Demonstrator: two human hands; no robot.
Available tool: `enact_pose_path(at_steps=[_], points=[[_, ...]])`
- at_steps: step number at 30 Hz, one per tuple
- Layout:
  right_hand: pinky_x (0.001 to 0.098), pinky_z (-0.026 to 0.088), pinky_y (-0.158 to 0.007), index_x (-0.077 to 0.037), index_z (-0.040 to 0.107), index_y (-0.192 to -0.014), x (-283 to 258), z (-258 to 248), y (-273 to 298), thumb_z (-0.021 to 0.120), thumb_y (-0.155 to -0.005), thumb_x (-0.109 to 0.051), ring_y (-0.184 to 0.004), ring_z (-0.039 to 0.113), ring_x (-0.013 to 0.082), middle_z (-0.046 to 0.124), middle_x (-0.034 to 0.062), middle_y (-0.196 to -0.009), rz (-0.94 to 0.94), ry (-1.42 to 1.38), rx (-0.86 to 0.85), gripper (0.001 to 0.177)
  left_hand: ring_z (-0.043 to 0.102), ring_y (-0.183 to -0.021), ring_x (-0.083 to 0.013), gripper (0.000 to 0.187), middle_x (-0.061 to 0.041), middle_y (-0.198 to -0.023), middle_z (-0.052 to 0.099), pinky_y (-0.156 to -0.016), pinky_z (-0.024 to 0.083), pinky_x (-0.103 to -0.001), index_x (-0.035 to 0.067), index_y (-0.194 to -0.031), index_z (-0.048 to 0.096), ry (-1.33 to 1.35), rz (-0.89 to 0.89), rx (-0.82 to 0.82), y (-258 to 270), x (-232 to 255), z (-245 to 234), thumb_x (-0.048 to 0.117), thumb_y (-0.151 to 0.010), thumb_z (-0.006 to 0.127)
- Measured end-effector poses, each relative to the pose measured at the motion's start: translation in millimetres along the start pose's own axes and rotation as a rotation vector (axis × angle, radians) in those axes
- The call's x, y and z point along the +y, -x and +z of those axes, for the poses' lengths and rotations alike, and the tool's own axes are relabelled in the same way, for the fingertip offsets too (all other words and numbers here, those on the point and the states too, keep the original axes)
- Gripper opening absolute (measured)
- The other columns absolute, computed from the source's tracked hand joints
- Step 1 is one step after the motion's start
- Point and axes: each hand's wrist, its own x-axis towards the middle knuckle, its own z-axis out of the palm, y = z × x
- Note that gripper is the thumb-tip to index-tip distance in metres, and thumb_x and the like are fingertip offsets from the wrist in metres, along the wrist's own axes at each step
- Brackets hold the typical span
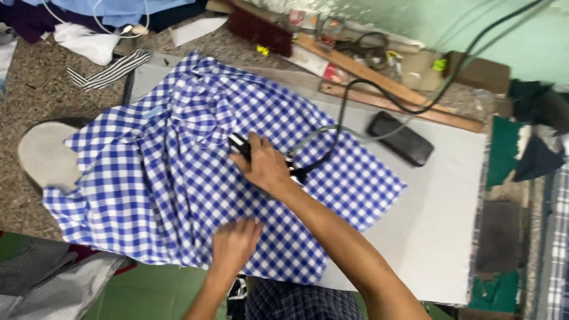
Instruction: The person irons a blue and white checkered shirt on a white ironing board. They repeatedly smooth the fabric with their hands, use a steam iron on the sleeves and body, and reposition the shirt several times to access different areas.
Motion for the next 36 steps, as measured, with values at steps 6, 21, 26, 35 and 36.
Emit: enact_pose_path(at_steps=[6,21,26,35,36], points=[[0.0439,0.053,-0.093,-0.007,0.06,-0.115,167,-69,87,0.051,-0.105,-0.034,-0.103,0.065,0.0275,0.066,0.0131,-0.11,-0.29,-0.152,0.776,0.03,0.069,-0.074,-0.0136,0.031,0.001,-0.087,0.074,-0.067,0.06,-0.036,0.016,-0.104,0.076,0.117,-0.222,-0.024,122,75,49,0.044,-0.095,0.066],[0.0497,0.047,-0.064,-0.008,0.06,-0.135,412,-175,214,0.082,-0.07,-0.039,-0.072,0.061,0.041,0.064,0.023,-0.086,0.033,0.381,0.472,0.075,0.074,-0.081,-0.0253,0.02,-0.012,-0.099,0.078,-0.068,0.059,-0.04,0.002,-0.106,0.076,0.631,-0.066,0.258,86,262,62,0.019,-0.097,0.069],[0.0451,0.039,-0.108,0.008,0.044,-0.14,265,-220,285,0.087,-0.064,-0.013,-0.104,0.058,0.0317,0.057,0.0216,-0.106,0.071,-0.021,0.617,0.09,0.074,-0.086,-0.0203,0.021,-0.011,-0.103,0.076,-0.076,0.065,-0.03,0.004,-0.111,0.073,1.356,-0.525,-0.128,77,268,66,0.019,-0.099,0.063],[0.0513,0.045,-0.101,0.001,0.054,-0.129,60,-81,315,0.059,-0.105,-0.03,-0.119,0.058,0.0341,0.06,0.0209,-0.128,-0.949,-0.088,-0.409,0.04,0.065,-0.11,-0.0184,0.056,-0.011,-0.12,0.066,-0.099,0.047,-0.031,0.012,-0.139,0.056,2.515,-1.062,-0.667,112,188,103,0.051,-0.099,0.053],[0.0578,0.035,-0.113,0.003,0.043,-0.149,49,-66,314,0.069,-0.104,-0.024,-0.137,0.048,0.0372,0.05,0.0262,-0.147,-0.952,0.017,-0.611,0.059,0.062,-0.128,-0.0174,0.057,-0.016,-0.142,0.062,-0.12,0.038,-0.029,0.008,-0.153,0.045,2.123,-1.109,-0.438,128,162,87,0.019,-0.1,0.061]])
